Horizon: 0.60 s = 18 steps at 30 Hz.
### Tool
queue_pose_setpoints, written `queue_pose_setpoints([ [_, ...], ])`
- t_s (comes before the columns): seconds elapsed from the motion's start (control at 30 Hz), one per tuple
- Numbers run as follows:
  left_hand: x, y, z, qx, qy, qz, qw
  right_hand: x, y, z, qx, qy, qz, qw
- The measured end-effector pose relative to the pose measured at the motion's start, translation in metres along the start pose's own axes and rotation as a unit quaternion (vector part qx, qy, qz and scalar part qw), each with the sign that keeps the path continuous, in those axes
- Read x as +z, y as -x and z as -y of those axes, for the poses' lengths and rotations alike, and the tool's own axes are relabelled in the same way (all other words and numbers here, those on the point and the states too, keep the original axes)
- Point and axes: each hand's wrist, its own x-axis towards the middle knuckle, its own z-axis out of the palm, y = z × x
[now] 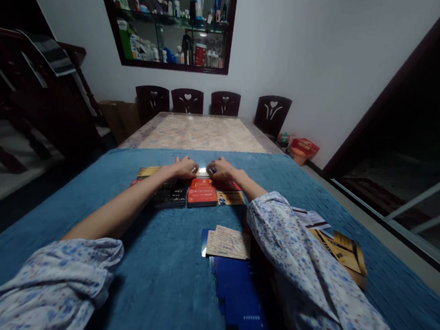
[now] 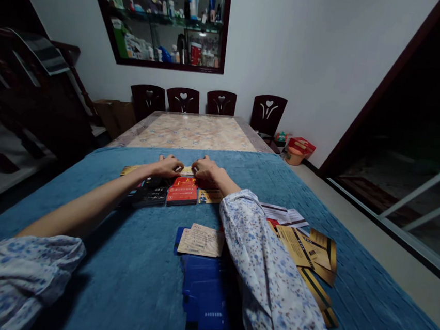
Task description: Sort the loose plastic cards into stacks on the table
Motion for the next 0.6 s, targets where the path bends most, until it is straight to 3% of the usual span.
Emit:
queue_pose_setpoints([
  [0.6,-0.0002,-0.0013,-0.0031,-0.006,-0.009,0.012,1.000,-0.0048,-0.0004,0.0028,0.000,0.019,0.016,1.000],
])
